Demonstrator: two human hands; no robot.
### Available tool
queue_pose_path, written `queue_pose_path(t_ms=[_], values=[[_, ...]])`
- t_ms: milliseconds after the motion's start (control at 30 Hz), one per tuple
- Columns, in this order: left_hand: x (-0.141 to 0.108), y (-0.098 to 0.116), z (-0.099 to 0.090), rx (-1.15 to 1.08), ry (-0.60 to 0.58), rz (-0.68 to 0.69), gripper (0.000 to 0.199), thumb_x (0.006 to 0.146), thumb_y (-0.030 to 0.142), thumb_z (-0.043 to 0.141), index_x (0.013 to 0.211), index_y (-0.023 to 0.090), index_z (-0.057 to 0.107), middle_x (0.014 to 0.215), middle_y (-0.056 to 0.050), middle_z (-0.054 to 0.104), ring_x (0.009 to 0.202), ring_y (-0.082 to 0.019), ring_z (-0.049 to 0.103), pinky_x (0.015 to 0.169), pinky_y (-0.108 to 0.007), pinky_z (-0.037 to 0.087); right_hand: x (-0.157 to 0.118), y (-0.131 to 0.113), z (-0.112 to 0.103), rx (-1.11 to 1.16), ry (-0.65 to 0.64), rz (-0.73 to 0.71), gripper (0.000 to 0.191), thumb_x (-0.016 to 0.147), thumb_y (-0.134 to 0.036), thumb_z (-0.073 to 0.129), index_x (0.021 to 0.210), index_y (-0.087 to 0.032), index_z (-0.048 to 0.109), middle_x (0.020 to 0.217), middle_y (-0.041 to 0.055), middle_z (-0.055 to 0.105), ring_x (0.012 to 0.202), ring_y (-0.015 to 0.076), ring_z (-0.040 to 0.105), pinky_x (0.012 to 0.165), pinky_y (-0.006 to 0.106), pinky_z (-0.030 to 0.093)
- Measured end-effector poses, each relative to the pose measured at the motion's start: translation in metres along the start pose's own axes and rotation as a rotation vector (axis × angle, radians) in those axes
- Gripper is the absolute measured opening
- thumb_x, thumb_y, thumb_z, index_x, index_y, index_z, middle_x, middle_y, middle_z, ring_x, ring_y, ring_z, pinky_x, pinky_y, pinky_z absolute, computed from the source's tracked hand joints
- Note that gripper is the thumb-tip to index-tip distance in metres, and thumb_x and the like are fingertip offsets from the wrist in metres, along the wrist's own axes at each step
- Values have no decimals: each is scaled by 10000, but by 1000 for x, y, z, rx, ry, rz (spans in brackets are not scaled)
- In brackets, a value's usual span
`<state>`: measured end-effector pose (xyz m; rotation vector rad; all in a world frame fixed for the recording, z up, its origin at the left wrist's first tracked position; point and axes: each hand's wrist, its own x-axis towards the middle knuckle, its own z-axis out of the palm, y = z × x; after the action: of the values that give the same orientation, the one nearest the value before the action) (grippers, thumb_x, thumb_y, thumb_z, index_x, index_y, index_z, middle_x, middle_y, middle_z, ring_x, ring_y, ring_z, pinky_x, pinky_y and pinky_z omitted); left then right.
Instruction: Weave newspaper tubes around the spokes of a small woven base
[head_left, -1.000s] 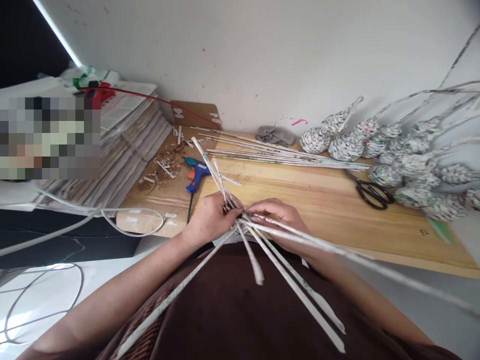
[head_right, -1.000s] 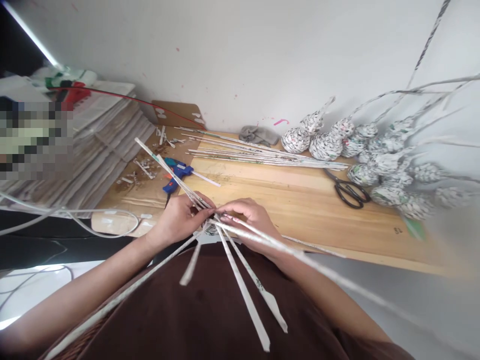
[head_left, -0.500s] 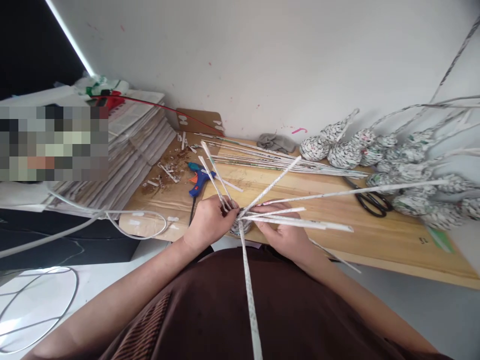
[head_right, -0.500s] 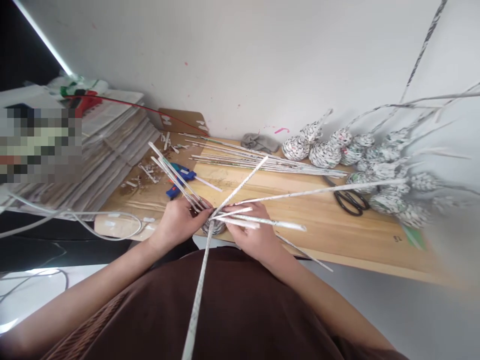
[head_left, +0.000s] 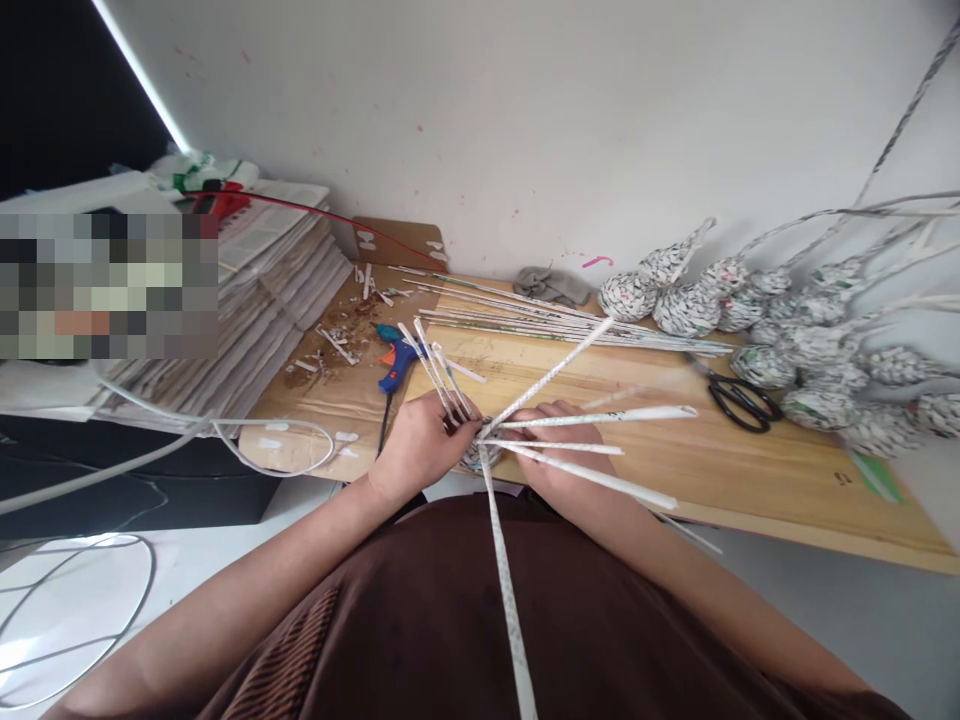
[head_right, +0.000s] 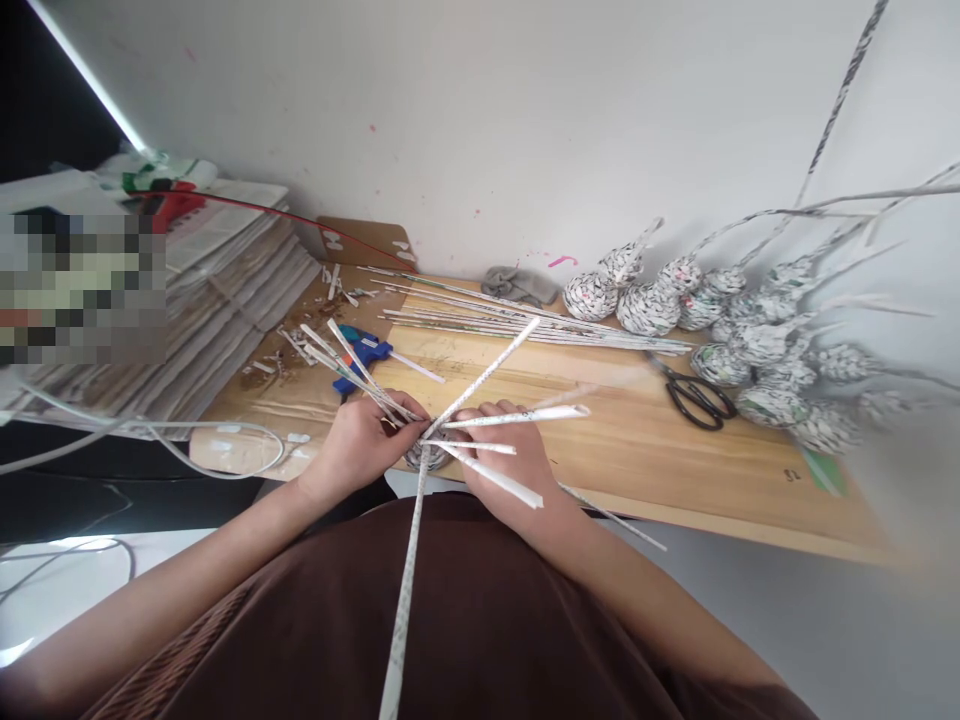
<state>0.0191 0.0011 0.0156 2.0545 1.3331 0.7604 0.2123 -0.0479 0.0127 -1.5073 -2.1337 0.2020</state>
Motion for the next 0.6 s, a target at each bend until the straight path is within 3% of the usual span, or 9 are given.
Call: queue_pose_path(t_ms=[100, 200, 400, 600], values=[[0, 1, 0, -17, 8, 8, 80, 802, 197, 650, 789, 193, 729, 765, -7, 745, 655, -141, 656, 629, -233, 475, 0, 1, -1, -211, 37, -7, 135, 934, -258, 596, 861, -213, 700, 876, 68, 679, 881, 254, 566, 807, 382, 383], [0, 0, 0, -24, 9, 6, 80, 798, 191, 650, 792, 192, 730, 783, -14, 747, 686, -148, 669, 651, -239, 483, 0, 3, 5, -244, 78, -45, 89, 928, -291, 625, 905, -229, 684, 979, 60, 681, 991, 273, 541, 829, 391, 339], [1, 0, 0, -29, -15, -5, 72, 791, 181, 646, 790, 192, 717, 768, -12, 742, 685, -149, 673, 650, -240, 485, -2, -5, 4, -221, -40, -45, 156, 990, -293, 531, 907, -207, 631, 840, 45, 665, 820, 229, 549, 759, 366, 334], [1, 0, 0, -18, -25, -23, 66, 794, 201, 648, 788, 192, 714, 768, -17, 735, 668, -145, 661, 621, -234, 479, -8, -26, -14, 99, -38, 100, 144, 968, -245, 542, 911, -207, 669, 826, 48, 667, 750, 211, 590, 724, 341, 412]])
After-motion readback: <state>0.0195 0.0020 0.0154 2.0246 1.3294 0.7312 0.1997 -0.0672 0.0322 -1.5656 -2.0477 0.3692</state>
